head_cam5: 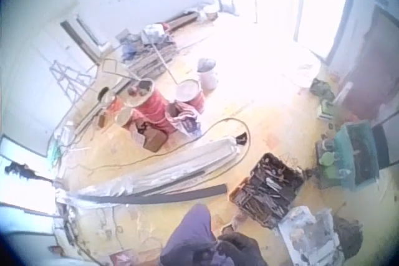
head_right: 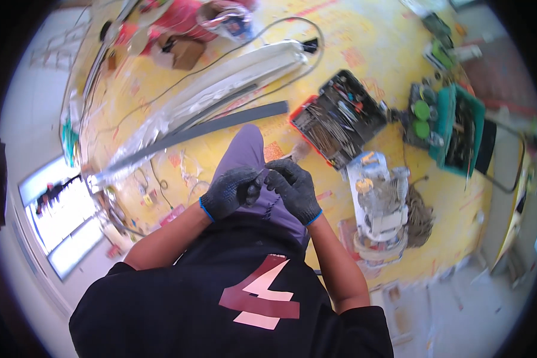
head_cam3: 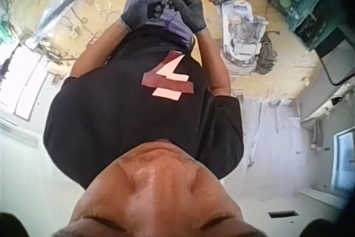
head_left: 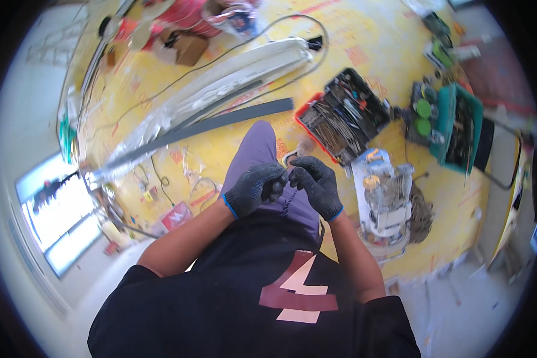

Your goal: Drilling holes into a metal track on the floor of a construction site.

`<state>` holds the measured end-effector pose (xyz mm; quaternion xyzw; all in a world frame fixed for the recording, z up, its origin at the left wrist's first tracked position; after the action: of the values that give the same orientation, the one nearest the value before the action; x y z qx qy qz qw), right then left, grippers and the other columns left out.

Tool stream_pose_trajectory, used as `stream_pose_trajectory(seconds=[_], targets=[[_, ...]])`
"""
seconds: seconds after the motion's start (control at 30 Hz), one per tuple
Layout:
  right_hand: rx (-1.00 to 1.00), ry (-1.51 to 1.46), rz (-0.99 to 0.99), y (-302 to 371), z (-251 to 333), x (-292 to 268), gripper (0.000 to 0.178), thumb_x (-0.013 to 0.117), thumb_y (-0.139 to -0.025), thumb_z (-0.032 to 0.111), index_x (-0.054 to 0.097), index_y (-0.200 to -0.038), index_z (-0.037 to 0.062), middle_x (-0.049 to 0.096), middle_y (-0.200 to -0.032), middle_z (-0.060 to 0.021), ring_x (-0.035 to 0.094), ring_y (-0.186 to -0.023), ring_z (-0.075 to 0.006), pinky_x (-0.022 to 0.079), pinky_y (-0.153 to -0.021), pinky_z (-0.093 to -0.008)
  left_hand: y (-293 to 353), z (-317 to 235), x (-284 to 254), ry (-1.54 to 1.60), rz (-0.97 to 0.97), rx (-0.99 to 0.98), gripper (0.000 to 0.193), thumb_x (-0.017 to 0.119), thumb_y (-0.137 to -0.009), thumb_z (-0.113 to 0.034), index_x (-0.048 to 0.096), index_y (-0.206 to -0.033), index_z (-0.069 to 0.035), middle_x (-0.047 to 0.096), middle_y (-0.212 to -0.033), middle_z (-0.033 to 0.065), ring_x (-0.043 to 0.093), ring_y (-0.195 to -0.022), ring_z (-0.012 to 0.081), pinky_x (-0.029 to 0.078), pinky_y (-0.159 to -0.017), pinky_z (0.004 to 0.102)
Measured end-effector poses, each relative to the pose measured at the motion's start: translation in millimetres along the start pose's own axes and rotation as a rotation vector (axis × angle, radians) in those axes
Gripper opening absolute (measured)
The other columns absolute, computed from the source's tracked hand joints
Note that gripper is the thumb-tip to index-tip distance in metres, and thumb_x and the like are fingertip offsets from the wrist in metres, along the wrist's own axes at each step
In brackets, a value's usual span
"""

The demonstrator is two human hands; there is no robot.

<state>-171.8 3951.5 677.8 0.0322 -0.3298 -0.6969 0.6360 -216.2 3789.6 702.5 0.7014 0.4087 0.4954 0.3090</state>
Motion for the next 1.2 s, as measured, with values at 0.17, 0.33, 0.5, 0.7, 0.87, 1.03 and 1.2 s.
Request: stream_pose_trajectory(seconds=[0.17, 0.33, 0.5, 0.7, 0.87, 1.03, 1.2], targets=[[-0.029, 0.435, 0.265, -8, -27, 55, 0.010, 0.063, -0.091, 0.008, 0.065, -0.087, -0.0002, 0.065, -0.073, -0.0039, 0.061, -0.067, -0.0094, 0.048, -0.062, -0.0259, 52, 33, -45, -0.105, -0.043, 0.332, 0.029, 0.048, -0.098, -0.025, 0.063, -0.087, -0.002, 0.054, -0.071, 0.0020, 0.051, -0.061, 0.0101, 0.042, -0.056, 0.0261], [0.160, 0.600, 0.581, -5, -42, 129, 0.009, 0.064, -0.090, 0.006, 0.064, -0.084, 0.0003, 0.066, -0.073, -0.0055, 0.060, -0.064, -0.0101, 0.048, -0.058, -0.0241, 89, 83, -106, -0.415, -0.107, 0.829, 0.030, 0.048, -0.100, -0.027, 0.062, -0.089, -0.002, 0.055, -0.074, 0.0021, 0.052, -0.067, 0.0105, 0.042, -0.061, 0.0258], [0.210, 0.843, 0.875, -15, -90, 236, 0.006, 0.070, -0.084, 0.004, 0.070, -0.088, -0.0007, 0.069, -0.077, -0.0055, 0.062, -0.068, -0.0091, 0.050, -0.062, -0.0253, 144, 135, -182, 0.149, -0.073, 0.614, 0.029, 0.048, -0.102, -0.031, 0.061, -0.094, -0.006, 0.055, -0.076, 0.0001, 0.051, -0.068, 0.0095, 0.042, -0.063, 0.0254], [0.062, 0.977, 1.292, -1, -169, 409, 0.012, 0.076, -0.080, 0.005, 0.071, -0.090, 0.0002, 0.068, -0.080, -0.0061, 0.061, -0.069, -0.0093, 0.048, -0.063, -0.0247, 221, 201, -304, 0.295, -0.308, 0.870, 0.022, 0.050, -0.100, -0.021, 0.060, -0.093, -0.003, 0.054, -0.072, 0.0039, 0.053, -0.066, 0.0129, 0.043, -0.064, 0.0287], [0.242, 0.969, 1.099, -39, -229, 487, 0.016, 0.063, -0.092, 0.010, 0.064, -0.106, -0.0001, 0.066, -0.078, -0.0066, 0.064, -0.066, -0.0131, 0.051, -0.060, -0.0262, 286, 243, -404, 0.565, -0.405, 0.904, 0.028, 0.052, -0.100, -0.025, 0.061, -0.089, -0.001, 0.056, -0.072, 0.0038, 0.054, -0.064, 0.0126, 0.045, -0.062, 0.0282], [0.110, 1.194, 0.702, -138, -260, 495, 0.019, 0.061, -0.093, 0.017, 0.066, -0.090, -0.0004, 0.063, -0.066, -0.0057, 0.059, -0.055, -0.0121, 0.046, -0.049, -0.0276, 293, 330, -515, 0.848, -0.831, 0.896, 0.020, 0.056, -0.095, -0.020, 0.063, -0.092, -0.001, 0.058, -0.072, 0.0047, 0.059, -0.062, 0.0136, 0.049, -0.059, 0.0285], [0.270, 1.353, 0.859, -187, -295, 597, 0.018, 0.062, -0.091, 0.018, 0.067, -0.088, 0.0004, 0.064, -0.068, -0.0060, 0.061, -0.056, -0.0125, 0.048, -0.050, -0.0265, 249, 498, -555, 1.315, -1.184, 0.432, 0.020, 0.058, -0.092, -0.019, 0.067, -0.100, -0.003, 0.064, -0.078, 0.0067, 0.062, -0.061, 0.0171, 0.052, -0.056, 0.0323]])
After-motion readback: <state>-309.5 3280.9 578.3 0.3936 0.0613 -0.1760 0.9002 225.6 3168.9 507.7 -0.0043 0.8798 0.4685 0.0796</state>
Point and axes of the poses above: each hand's wrist, its own y-axis away from the middle knuckle, its own x-axis out of the palm, z = x × y, the point moved 4 cm from there along -y, towards the middle knuckle
